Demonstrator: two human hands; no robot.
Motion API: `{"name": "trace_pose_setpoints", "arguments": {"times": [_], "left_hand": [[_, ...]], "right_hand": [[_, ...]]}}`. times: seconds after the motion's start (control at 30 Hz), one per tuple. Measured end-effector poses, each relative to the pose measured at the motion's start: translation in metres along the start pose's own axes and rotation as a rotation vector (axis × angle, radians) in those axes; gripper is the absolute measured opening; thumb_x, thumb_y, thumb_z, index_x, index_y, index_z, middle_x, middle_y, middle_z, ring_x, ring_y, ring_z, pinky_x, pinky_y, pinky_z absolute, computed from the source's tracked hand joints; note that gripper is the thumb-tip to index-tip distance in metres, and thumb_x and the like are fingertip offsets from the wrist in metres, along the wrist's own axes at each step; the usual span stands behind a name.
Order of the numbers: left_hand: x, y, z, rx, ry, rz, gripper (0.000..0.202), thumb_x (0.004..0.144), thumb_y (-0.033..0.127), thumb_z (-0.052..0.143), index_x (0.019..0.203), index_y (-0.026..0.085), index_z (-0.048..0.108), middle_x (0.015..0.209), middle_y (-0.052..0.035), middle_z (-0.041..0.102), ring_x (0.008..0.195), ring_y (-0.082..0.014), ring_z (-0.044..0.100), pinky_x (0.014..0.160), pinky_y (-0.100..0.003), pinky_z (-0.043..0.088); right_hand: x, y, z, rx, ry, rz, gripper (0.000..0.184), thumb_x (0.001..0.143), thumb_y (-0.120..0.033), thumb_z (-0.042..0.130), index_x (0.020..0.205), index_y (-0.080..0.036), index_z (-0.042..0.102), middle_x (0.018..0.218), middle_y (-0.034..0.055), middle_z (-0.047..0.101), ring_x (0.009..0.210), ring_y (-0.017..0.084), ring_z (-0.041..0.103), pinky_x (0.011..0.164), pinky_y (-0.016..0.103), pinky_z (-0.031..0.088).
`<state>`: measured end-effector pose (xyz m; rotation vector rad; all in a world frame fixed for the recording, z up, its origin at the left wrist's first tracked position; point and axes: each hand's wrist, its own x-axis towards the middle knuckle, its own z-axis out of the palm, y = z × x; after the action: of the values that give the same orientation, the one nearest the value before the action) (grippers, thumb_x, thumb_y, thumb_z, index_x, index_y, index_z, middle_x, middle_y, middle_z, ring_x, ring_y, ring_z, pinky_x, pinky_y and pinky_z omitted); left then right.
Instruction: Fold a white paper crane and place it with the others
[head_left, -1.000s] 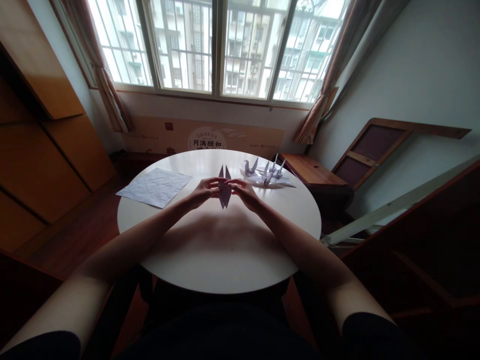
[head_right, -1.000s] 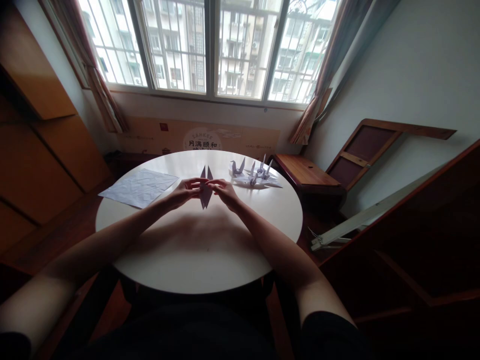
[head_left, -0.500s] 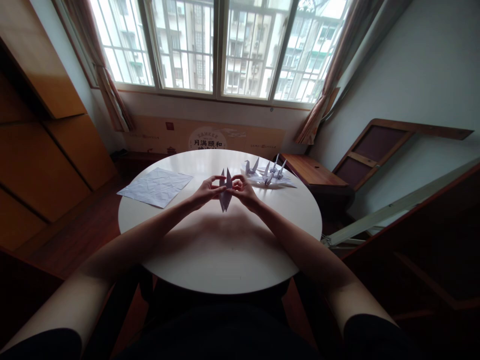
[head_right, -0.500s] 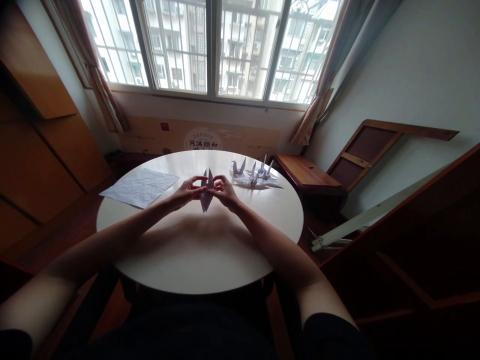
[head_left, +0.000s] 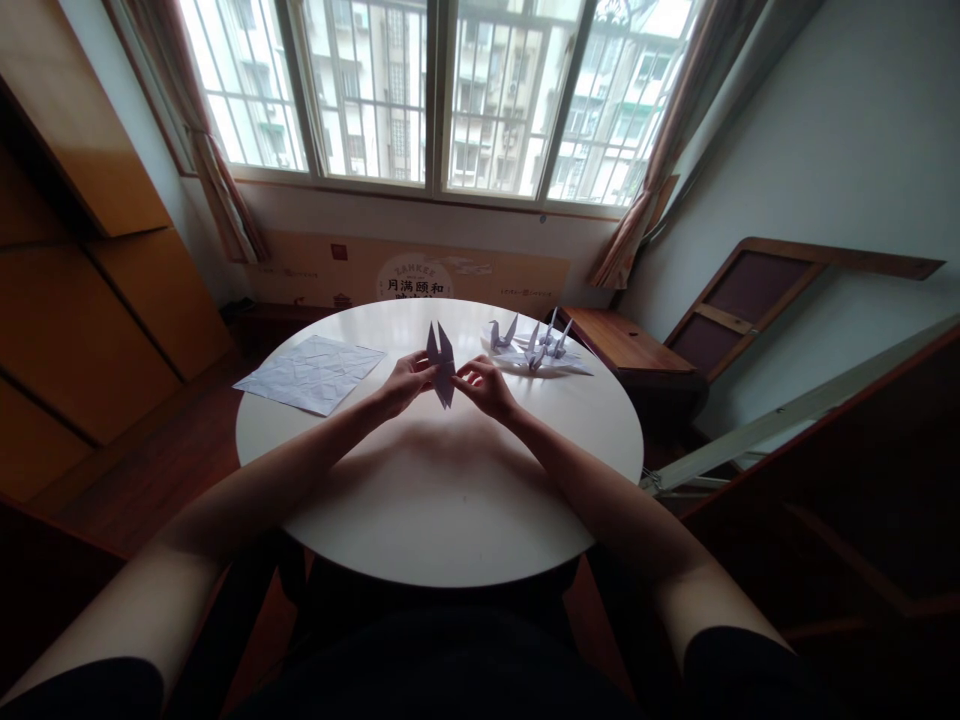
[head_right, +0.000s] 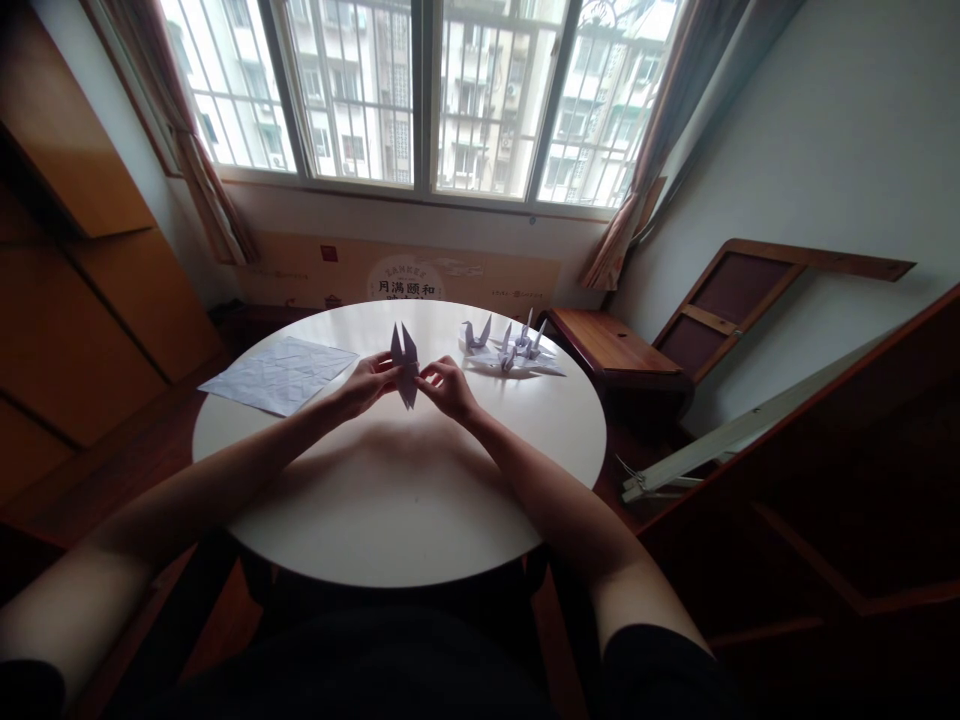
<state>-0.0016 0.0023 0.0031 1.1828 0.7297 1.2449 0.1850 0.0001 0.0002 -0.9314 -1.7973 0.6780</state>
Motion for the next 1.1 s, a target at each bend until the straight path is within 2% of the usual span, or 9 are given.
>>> {"name": "trace_pose_setpoints", "arguments": {"times": [0.13, 0.27, 0.37, 0.47, 0.57, 0.7, 0.8, 0.93, 1.1], "left_hand": [[0.000, 0.002, -0.004, -0.014, -0.053, -0.064, 0.034, 0.071, 0.023, 0.084, 0.098, 0.009, 0.069, 0.092, -0.0128, 0.074, 0.084, -0.0239, 0.072, 0.084, -0.040, 0.056], [-0.001, 0.003, -0.011, 0.130, -0.097, -0.163, 0.027, 0.069, 0.026, 0.083, 0.086, 0.008, 0.074, 0.081, -0.0134, 0.073, 0.076, -0.0227, 0.070, 0.066, -0.030, 0.052], [0.000, 0.002, -0.014, 0.183, -0.079, -0.167, 0.022, 0.064, 0.020, 0.085, 0.080, 0.011, 0.073, 0.070, -0.0073, 0.068, 0.062, -0.0150, 0.062, 0.053, -0.024, 0.043], [0.000, 0.001, -0.013, 0.121, -0.125, -0.157, 0.021, 0.062, 0.015, 0.085, 0.076, 0.011, 0.071, 0.061, -0.0027, 0.061, 0.052, -0.0102, 0.053, 0.049, -0.023, 0.039], [0.000, 0.001, -0.010, 0.066, -0.163, -0.157, 0.024, 0.066, 0.020, 0.086, 0.081, 0.008, 0.071, 0.062, -0.0045, 0.062, 0.055, -0.0119, 0.056, 0.052, -0.025, 0.043], [0.000, -0.001, -0.008, 0.057, -0.136, -0.163, 0.035, 0.072, 0.037, 0.085, 0.084, 0.007, 0.070, 0.064, -0.0067, 0.064, 0.057, -0.0145, 0.059, 0.057, -0.029, 0.048], [0.001, -0.002, -0.009, 0.084, -0.104, -0.132, 0.043, 0.070, 0.046, 0.086, 0.081, 0.008, 0.069, 0.064, -0.0058, 0.064, 0.055, -0.0132, 0.058, 0.057, -0.028, 0.047], [0.000, -0.001, -0.010, 0.190, -0.088, -0.125, 0.051, 0.068, 0.055, 0.084, 0.084, 0.008, 0.071, 0.074, -0.0093, 0.070, 0.064, -0.0153, 0.063, 0.057, -0.025, 0.045], [0.002, -0.003, -0.011, 0.147, -0.104, -0.111, 0.055, 0.065, 0.058, 0.085, 0.084, 0.008, 0.071, 0.076, -0.0098, 0.071, 0.071, -0.0179, 0.066, 0.067, -0.029, 0.050]], "right_hand": [[-0.001, 0.000, -0.001, -0.041, 0.046, -0.050, 0.046, 0.071, -0.064, 0.074, 0.070, -0.018, 0.068, 0.087, 0.0047, 0.054, 0.068, 0.015, 0.057, 0.067, 0.037, 0.055], [0.001, 0.000, -0.003, -0.050, 0.087, -0.057, 0.046, 0.071, -0.064, 0.074, 0.069, -0.018, 0.068, 0.088, 0.0055, 0.053, 0.070, 0.016, 0.056, 0.067, 0.038, 0.055], [0.002, 0.000, -0.003, -0.038, 0.083, -0.033, 0.047, 0.070, -0.064, 0.075, 0.068, -0.018, 0.067, 0.088, 0.0053, 0.052, 0.069, 0.015, 0.056, 0.066, 0.037, 0.055], [0.002, -0.001, -0.003, -0.035, 0.063, -0.013, 0.046, 0.070, -0.063, 0.075, 0.068, -0.017, 0.067, 0.088, 0.0047, 0.052, 0.067, 0.014, 0.056, 0.064, 0.036, 0.054], [0.001, -0.001, -0.003, -0.041, 0.046, 0.000, 0.045, 0.071, -0.061, 0.075, 0.067, -0.017, 0.066, 0.087, 0.0046, 0.053, 0.066, 0.014, 0.056, 0.063, 0.034, 0.053], [0.003, 0.001, -0.004, -0.019, 0.031, 0.010, 0.046, 0.069, -0.061, 0.077, 0.066, -0.017, 0.065, 0.084, 0.0036, 0.054, 0.066, 0.014, 0.057, 0.063, 0.033, 0.053], [0.005, 0.005, -0.004, 0.009, 0.024, 0.024, 0.047, 0.066, -0.062, 0.078, 0.067, -0.016, 0.066, 0.082, 0.0034, 0.055, 0.067, 0.014, 0.058, 0.065, 0.033, 0.053], [0.007, 0.009, -0.003, 0.062, 0.014, 0.062, 0.051, 0.061, -0.064, 0.080, 0.066, -0.015, 0.068, 0.082, 0.0040, 0.057, 0.069, 0.015, 0.060, 0.064, 0.031, 0.053], [0.008, 0.008, -0.003, 0.087, -0.014, 0.088, 0.050, 0.057, -0.062, 0.083, 0.064, -0.015, 0.068, 0.079, 0.0043, 0.058, 0.069, 0.015, 0.059, 0.062, 0.031, 0.052]]}}
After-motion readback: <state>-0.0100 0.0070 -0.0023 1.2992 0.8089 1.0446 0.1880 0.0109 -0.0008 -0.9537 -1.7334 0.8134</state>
